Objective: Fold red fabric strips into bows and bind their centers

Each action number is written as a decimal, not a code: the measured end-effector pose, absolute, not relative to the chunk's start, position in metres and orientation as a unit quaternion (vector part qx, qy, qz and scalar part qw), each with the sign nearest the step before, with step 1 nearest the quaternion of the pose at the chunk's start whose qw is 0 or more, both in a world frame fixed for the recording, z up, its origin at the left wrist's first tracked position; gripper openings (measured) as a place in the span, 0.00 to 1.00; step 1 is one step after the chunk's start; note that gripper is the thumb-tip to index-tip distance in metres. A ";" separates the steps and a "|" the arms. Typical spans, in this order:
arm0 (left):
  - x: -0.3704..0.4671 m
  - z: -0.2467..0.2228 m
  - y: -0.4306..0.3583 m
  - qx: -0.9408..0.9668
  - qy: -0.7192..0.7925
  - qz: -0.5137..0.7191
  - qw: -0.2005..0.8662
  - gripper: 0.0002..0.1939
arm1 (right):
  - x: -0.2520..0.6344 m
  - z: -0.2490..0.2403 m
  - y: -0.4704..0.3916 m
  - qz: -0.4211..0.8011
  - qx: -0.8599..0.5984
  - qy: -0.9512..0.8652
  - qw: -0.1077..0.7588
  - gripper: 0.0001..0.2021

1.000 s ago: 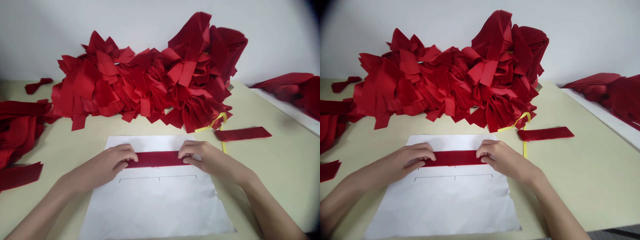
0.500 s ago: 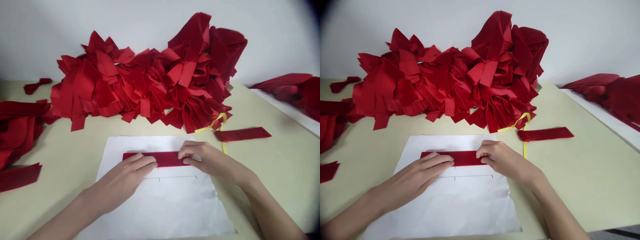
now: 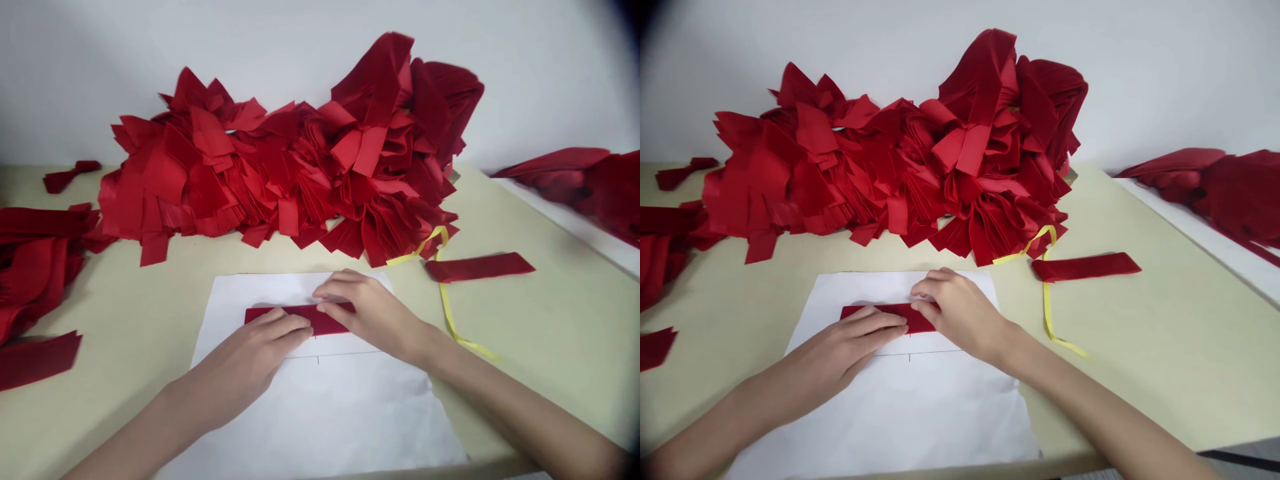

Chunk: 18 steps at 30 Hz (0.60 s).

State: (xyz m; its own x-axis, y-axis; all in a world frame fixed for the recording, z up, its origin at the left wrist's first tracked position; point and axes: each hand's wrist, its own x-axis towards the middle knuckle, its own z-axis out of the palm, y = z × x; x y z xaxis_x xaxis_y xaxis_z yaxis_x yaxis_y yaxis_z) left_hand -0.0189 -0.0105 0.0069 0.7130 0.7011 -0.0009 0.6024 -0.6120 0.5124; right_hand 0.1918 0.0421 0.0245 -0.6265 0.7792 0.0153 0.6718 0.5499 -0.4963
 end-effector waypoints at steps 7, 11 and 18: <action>-0.018 0.005 -0.011 0.904 0.345 0.128 0.219 0.23 | 0.171 0.028 0.048 0.231 -0.451 -0.860 0.056 0.05; -0.018 0.005 -0.011 0.912 0.345 0.120 0.188 0.24 | 0.168 0.028 0.053 0.245 -0.440 -0.863 0.031 0.06; -0.019 -0.004 -0.015 0.940 0.325 0.077 0.066 0.29 | 0.175 0.033 0.050 0.232 -0.429 -0.872 0.032 0.09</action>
State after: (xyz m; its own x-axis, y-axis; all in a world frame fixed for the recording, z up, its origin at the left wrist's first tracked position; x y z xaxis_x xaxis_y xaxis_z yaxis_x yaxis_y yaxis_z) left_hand -0.0194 -0.0151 -0.0042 0.7766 0.6217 0.1021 0.6014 -0.7798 0.1739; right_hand 0.1754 0.0496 0.0333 -0.6296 0.7635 -0.1437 0.7343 0.5243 -0.4312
